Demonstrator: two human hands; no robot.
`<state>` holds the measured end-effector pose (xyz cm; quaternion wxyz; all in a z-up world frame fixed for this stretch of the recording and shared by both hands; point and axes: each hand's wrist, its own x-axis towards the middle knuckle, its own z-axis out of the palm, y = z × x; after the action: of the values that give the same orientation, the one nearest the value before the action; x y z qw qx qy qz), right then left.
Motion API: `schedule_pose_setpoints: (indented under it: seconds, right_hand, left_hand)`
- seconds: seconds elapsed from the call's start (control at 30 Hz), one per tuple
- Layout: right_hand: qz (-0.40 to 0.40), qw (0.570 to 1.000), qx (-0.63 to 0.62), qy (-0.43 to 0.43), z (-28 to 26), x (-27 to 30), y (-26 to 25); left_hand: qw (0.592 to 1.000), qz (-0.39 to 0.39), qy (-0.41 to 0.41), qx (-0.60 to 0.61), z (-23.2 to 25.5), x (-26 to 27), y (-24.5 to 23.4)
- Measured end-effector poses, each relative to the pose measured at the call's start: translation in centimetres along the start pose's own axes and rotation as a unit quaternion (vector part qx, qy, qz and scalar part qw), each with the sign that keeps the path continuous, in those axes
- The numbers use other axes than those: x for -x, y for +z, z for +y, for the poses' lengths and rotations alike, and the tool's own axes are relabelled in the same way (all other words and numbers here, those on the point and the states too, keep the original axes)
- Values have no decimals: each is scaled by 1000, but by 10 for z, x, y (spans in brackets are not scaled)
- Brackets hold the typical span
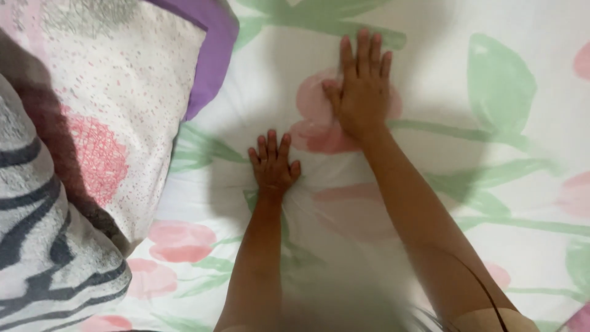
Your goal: Smoothing sheets, folding a blanket, and arranging pillows on a bed.
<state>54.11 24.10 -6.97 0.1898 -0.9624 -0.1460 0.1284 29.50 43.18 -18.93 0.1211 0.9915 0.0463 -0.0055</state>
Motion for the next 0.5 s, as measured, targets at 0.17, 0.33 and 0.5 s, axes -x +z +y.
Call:
schedule_pose_setpoints:
  seconds: [0.17, 0.33, 0.5]
  right_hand:
    - [5, 996, 19, -84, -17, 31, 18]
    - [-19, 993, 10, -118, -26, 91, 39]
    - [-44, 990, 1, -137, -41, 170, 59]
  left_hand:
    - [1000, 7, 6, -2, -1, -7, -8]
    - [1000, -4, 3, 15, 7, -14, -27]
    - [999, -33, 1, 38, 12, -24, -45]
